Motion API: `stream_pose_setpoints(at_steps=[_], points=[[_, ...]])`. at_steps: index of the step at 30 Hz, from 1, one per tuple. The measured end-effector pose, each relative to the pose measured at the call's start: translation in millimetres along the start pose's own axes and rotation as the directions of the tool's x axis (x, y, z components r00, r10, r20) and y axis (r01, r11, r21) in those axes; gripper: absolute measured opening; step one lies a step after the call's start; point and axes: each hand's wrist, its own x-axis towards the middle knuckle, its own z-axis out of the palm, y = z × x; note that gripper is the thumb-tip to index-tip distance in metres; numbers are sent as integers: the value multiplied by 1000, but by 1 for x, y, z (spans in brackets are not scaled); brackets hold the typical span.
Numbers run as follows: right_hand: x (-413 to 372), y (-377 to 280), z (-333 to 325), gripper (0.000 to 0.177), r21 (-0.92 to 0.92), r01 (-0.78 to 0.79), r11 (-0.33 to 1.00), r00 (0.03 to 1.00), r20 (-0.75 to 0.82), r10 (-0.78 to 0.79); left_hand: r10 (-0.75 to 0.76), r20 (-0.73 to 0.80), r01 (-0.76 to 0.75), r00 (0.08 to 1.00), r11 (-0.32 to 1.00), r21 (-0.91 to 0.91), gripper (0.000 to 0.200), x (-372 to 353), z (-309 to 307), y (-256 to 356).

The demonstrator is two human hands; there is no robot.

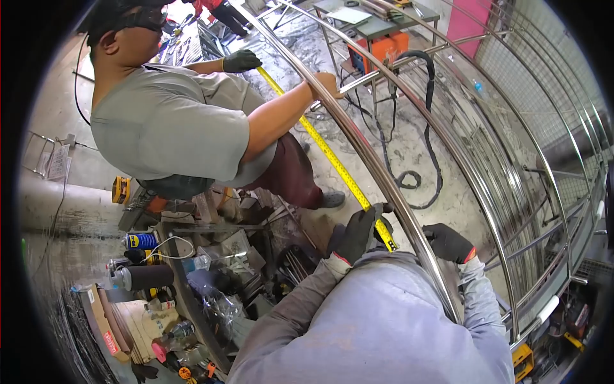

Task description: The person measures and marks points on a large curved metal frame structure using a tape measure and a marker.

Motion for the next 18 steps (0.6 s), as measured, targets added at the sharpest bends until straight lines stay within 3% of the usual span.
stream_pose_setpoints(at_steps=[2, 4, 5, 6, 13, 16, 18], points=[[-2, -9, 4, 31, -9, -2, 1000, 999, -37, 2, 26, 29, -27, 999, 999, 40, 47, -4, 1, 3], [-1, -9, 0, 30, 2, 30, 1000, 1000, -1, -30, -22, 38, 24, 999, 999, -46, 45, -3, -2, -3], [-6, -28, -5, 30, -33, -51, 998, 998, 46, 53, -9, 37, 7, 999, 999, 54, 46, -8, 4, 9], [-9, -39, -5, 30, -40, -81, 996, 996, 44, 83, -26, 74, 29, 997, 999, -39, 47, 1, -5, -7], [-13, -56, -1, 31, 25, -103, 994, 993, 54, 102, -30, -29, 31, 999, 999, 13, 54, -5, -8, -7], [-12, -51, -3, 35, -12, -102, 995, 992, 74, 103, 46, -7, -45, 999, 991, 126, 54, -6, -10, -10], [-8, -44, -5, 39, 4, -98, 995, 991, 95, 97, 73, 11, -74, 997, 992, 103, 54, -10, -7, -9]])
